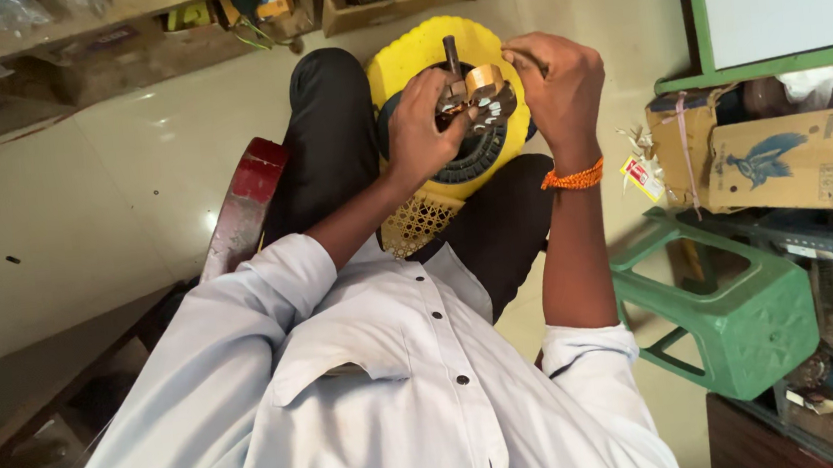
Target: The person sits on a chair with an electric motor stator resting on their lap and works on its copper windings, pressing and arranging the coil wires by hand. They then pick up a screwdriver, carry the stator to a workbench, and handle a red wire at the bench.
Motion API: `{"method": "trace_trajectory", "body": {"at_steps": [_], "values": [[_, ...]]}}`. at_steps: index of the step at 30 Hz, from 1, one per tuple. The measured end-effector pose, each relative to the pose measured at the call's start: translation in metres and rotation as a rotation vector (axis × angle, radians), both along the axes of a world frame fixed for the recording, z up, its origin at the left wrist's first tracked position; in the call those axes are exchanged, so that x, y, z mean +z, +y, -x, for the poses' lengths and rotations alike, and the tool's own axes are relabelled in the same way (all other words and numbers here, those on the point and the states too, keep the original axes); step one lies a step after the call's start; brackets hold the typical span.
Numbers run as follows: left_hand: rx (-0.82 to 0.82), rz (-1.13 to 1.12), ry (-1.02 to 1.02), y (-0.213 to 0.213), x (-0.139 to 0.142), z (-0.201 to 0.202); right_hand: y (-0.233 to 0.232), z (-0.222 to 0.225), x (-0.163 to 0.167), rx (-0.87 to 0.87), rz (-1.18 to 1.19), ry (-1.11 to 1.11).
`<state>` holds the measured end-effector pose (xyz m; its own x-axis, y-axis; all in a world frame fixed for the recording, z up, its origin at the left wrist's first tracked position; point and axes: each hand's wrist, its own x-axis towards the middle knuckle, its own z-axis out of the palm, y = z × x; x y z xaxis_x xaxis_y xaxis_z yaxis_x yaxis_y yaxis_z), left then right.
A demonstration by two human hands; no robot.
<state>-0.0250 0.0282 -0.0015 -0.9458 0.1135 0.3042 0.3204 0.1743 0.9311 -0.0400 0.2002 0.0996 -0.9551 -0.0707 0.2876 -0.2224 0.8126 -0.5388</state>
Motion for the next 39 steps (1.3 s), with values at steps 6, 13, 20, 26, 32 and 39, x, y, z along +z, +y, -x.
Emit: {"method": "trace_trajectory", "body": {"at_steps": [6,13,20,26,32,39], "values": [[-0.044,-0.060,0.019,-0.001,-0.006,0.002,0.016,0.038,-0.014,0.063,0.028,-0.326],[-0.075,-0.110,0.009,-0.003,-0.010,0.003,0.036,0.062,-0.025,-0.032,0.015,-0.458],[-0.040,-0.063,0.033,-0.002,-0.008,0.002,0.036,0.083,-0.060,0.161,0.067,-0.397],[-0.014,-0.016,0.024,-0.001,-0.006,0.002,0.028,0.097,-0.058,0.094,-0.032,-0.388],[-0.016,-0.031,0.022,-0.002,-0.004,0.001,0.016,0.099,-0.025,0.203,0.101,-0.200],[-0.031,-0.029,0.018,-0.001,-0.008,0.000,0.012,0.102,-0.021,0.096,-0.018,-0.137]]}}
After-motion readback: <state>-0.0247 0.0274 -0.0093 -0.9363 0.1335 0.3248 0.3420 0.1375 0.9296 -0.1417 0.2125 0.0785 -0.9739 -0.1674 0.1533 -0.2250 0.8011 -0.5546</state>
